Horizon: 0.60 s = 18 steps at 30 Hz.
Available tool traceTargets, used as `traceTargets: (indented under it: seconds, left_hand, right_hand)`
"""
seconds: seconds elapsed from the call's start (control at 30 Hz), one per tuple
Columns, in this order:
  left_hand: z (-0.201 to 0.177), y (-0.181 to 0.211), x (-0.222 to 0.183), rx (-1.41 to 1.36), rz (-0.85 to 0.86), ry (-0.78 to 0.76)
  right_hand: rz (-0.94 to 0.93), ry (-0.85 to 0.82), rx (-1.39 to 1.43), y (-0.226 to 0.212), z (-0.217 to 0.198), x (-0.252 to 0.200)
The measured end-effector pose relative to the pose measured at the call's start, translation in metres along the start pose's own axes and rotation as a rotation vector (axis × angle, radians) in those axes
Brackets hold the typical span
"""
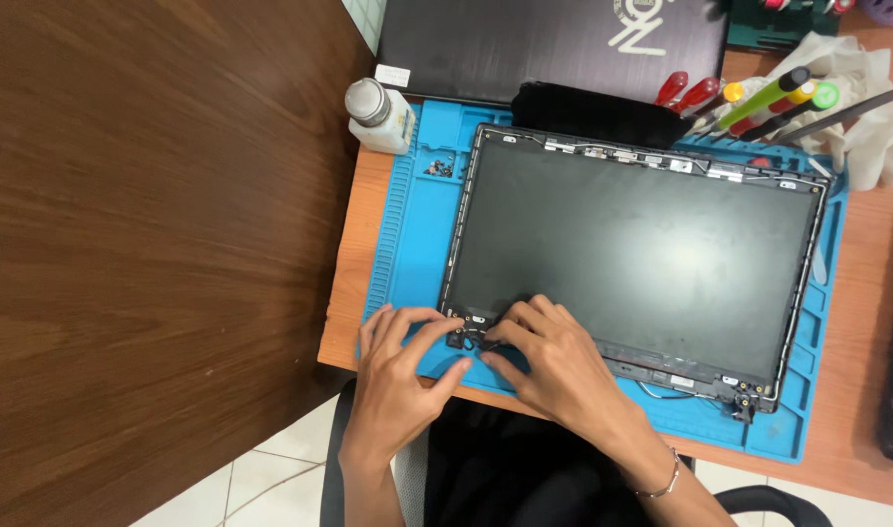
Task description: The person works on a laptop display assembly, using a small screwdriver and their hands to route a thin internal wire along the bezel and secure it into the hinge mechanism. The person then handles a second laptop chassis, adjusting a similar internal wire within its interior.
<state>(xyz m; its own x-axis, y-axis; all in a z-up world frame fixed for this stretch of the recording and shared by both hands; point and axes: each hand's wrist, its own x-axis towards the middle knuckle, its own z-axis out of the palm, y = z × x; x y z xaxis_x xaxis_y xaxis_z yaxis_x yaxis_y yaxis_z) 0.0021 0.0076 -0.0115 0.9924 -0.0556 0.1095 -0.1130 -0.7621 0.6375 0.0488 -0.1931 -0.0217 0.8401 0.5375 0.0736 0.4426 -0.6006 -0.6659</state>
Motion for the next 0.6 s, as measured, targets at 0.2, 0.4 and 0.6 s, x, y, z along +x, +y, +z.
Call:
traceTargets:
  seconds: [0.2, 0.4, 0.6]
  left_hand:
    - [0.006, 0.001, -0.001, -0.026, 0.041, 0.008]
    - [0.017, -0.005, -0.003, -0.028, 0.058, 0.072]
    - [0.019, -0.006, -0.002, -0.035, 0.023, 0.105]
  right_hand:
    - [-0.007, 0.097, -0.036, 0.001, -0.008, -0.008]
    - [0.045, 0.1, -0.067, 0.003, -0.012, -0.014]
    - [0.076, 0.102, -0.062, 0.004, -0.011, -0.016]
